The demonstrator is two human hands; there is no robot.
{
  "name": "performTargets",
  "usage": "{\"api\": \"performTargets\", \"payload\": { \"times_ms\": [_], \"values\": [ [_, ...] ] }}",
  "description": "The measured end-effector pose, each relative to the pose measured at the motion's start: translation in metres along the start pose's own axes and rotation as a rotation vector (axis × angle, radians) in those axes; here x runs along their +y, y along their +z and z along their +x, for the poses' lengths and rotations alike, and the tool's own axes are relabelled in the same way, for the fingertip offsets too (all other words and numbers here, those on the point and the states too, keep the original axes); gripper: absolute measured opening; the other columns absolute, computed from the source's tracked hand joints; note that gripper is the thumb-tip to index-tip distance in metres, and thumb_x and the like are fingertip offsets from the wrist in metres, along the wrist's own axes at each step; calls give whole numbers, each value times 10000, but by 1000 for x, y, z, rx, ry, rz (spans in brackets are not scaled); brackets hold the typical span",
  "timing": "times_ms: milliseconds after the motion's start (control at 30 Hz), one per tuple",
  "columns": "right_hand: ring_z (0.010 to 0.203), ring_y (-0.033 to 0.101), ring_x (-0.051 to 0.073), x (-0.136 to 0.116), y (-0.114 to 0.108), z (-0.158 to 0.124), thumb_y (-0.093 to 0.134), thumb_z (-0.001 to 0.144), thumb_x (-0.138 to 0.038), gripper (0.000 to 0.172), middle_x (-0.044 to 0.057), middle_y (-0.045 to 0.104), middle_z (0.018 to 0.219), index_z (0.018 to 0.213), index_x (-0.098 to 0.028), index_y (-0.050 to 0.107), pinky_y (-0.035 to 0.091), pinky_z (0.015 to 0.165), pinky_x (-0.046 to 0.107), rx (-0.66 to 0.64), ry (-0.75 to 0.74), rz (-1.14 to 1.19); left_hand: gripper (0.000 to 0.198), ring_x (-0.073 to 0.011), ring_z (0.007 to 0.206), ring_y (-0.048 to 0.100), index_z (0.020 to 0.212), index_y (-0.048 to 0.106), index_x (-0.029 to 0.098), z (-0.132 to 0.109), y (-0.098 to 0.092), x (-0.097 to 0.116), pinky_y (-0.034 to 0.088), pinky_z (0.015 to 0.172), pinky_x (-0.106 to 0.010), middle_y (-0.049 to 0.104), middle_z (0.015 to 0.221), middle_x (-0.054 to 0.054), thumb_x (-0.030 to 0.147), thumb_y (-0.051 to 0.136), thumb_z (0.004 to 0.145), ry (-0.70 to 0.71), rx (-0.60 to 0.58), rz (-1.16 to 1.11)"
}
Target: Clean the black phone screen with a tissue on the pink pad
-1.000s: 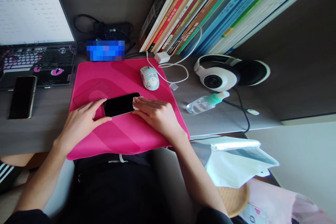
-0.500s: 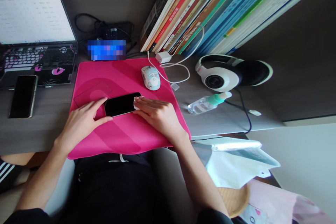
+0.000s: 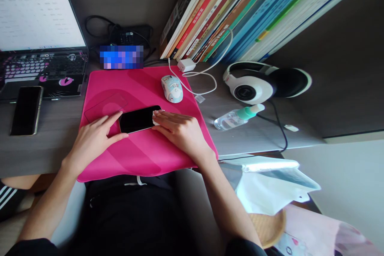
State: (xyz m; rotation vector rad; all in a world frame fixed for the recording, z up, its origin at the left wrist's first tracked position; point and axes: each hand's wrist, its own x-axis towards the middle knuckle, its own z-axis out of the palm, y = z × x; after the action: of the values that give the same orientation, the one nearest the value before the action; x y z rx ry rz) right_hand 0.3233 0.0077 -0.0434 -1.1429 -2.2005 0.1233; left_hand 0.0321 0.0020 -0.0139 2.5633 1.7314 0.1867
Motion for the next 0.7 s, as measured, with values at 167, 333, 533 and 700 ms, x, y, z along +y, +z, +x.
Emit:
{"api": "performTargets", "payload": {
  "times_ms": [167,333,533,700],
  "values": [
    [1219,748,273,0,0,0,673,1038,-279,249,16,770,1308,1252,-298,798,652,1051,426,-7,3,-1,742,-333,1192,742,1623,464,234,0,-1,0,618,875,-406,686,1454,-160,635,593,1012,11,4,2],
    [1224,744,266,0,0,0,670,1041,-282,233,24,772,1306,1230,-278,805,644,1060,405,-3,-11,-20,736,-335,1187,743,1616,474,225,1,-3,1,622,868,-408,693,1444,-155,643,573,1018,13,2,7],
    [1218,749,266,1,1,-1,676,1037,-271,226,47,782,1292,1215,-221,806,647,1047,397,9,-35,-32,743,-322,1175,749,1616,474,226,1,-2,1,617,863,-382,705,1425,-147,643,586,1012,16,4,20],
    [1215,753,270,1,1,-1,671,1042,-272,228,51,780,1292,1217,-215,805,652,1042,415,5,-34,-27,750,-319,1183,746,1603,491,214,1,-3,2,613,882,-377,709,1418,-146,632,623,995,14,11,21]
  ]
}}
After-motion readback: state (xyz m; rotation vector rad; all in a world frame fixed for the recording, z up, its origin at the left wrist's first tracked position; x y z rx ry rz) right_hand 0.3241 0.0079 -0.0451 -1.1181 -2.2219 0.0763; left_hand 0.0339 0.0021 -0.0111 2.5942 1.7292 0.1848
